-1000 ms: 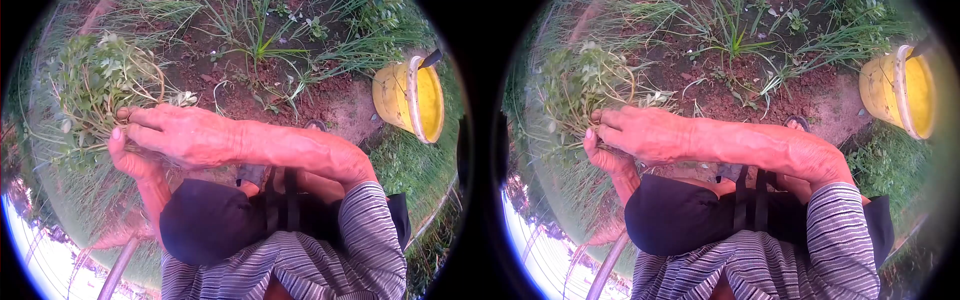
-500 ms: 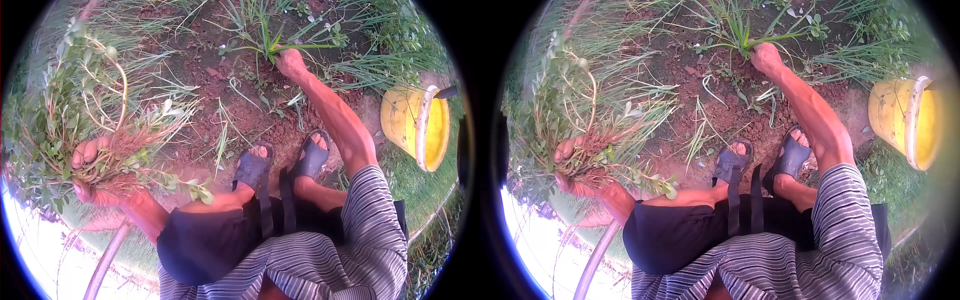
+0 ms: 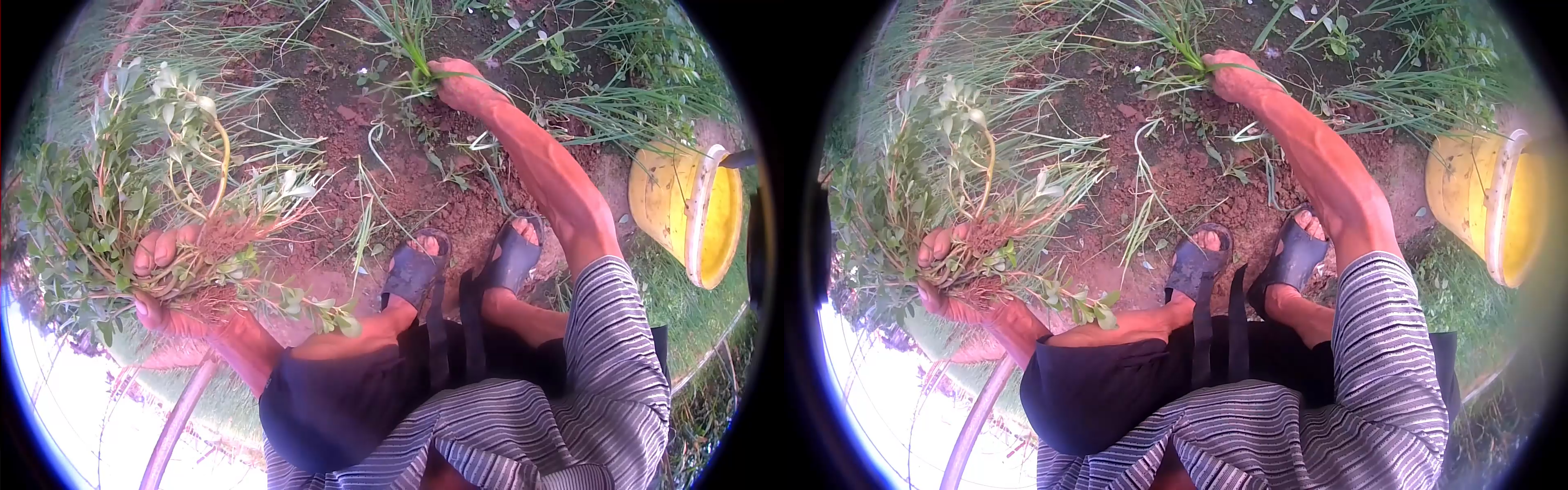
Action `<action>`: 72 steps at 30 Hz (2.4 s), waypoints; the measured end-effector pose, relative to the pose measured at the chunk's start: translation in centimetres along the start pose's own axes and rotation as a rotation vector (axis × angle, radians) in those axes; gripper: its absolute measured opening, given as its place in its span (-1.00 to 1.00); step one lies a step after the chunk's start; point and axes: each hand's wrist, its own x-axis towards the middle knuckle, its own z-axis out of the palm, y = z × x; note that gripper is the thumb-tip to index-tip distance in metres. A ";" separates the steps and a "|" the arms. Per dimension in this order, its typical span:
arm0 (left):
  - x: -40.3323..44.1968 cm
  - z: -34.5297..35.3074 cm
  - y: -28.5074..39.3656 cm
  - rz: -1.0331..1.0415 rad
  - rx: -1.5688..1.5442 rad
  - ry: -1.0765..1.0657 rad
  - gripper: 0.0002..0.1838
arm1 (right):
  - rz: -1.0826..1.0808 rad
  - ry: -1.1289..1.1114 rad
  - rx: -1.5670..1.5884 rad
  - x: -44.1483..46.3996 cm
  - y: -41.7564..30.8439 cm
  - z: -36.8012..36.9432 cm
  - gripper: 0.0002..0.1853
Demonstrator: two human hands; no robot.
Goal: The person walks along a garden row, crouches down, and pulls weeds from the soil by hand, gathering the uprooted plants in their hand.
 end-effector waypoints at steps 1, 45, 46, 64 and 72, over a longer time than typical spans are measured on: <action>-0.1 0.1 0.0 -0.003 0.000 -0.001 -0.58 | -0.056 0.165 0.115 -1.0 0.1 -0.3 -0.80; -3.4 0.6 0.8 0.039 0.002 0.097 -0.56 | -0.293 0.148 0.108 6.5 -5.4 0.4 -0.78; -3.5 0.6 0.9 0.035 0.010 0.096 -0.56 | -0.307 0.145 0.111 6.9 -5.6 0.5 -0.77; -1.6 1.1 -0.2 0.109 0.028 0.068 -0.57 | -0.090 -0.386 -0.067 2.5 -7.0 -4.3 -0.76; -1.9 0.6 0.0 0.124 0.021 0.051 -0.57 | 0.122 -0.098 0.184 3.2 -6.6 -2.8 -0.69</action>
